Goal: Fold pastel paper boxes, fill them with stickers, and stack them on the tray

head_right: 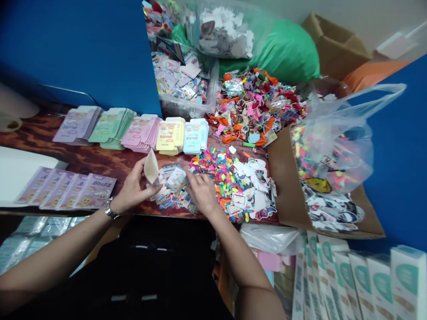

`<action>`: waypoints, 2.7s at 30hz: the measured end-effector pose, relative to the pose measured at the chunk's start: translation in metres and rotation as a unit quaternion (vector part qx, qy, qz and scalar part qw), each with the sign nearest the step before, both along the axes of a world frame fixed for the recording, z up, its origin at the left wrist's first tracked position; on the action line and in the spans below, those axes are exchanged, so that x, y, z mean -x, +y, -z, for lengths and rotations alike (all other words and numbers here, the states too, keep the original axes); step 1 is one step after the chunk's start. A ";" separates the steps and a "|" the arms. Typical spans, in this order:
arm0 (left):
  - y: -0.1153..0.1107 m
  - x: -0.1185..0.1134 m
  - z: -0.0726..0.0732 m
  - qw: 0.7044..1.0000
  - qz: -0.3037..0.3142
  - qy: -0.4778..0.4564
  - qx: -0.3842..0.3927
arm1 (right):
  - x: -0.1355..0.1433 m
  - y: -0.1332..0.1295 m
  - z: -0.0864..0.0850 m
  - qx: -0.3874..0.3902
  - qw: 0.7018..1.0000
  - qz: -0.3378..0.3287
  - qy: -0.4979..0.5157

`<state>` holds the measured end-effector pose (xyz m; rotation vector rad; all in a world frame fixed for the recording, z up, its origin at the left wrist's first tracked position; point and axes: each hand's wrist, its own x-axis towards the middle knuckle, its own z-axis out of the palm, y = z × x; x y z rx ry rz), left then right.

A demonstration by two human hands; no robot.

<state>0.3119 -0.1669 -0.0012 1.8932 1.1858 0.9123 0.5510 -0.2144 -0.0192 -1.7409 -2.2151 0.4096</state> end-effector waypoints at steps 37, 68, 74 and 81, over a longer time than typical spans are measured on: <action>-0.006 -0.041 0.028 0.997 -0.011 0.064 -0.034 | -0.065 0.043 -0.022 -0.142 0.959 0.136 0.202; -0.005 -0.059 0.023 0.989 0.065 0.104 -0.077 | -0.125 0.051 -0.025 0.079 0.991 0.103 0.027; -0.002 -0.071 0.022 0.984 0.061 0.142 -0.092 | -0.095 0.032 -0.054 0.145 0.942 0.065 0.296; -0.006 -0.077 0.032 0.975 0.059 0.173 -0.122 | -0.034 0.019 -0.052 0.029 0.995 -0.025 0.097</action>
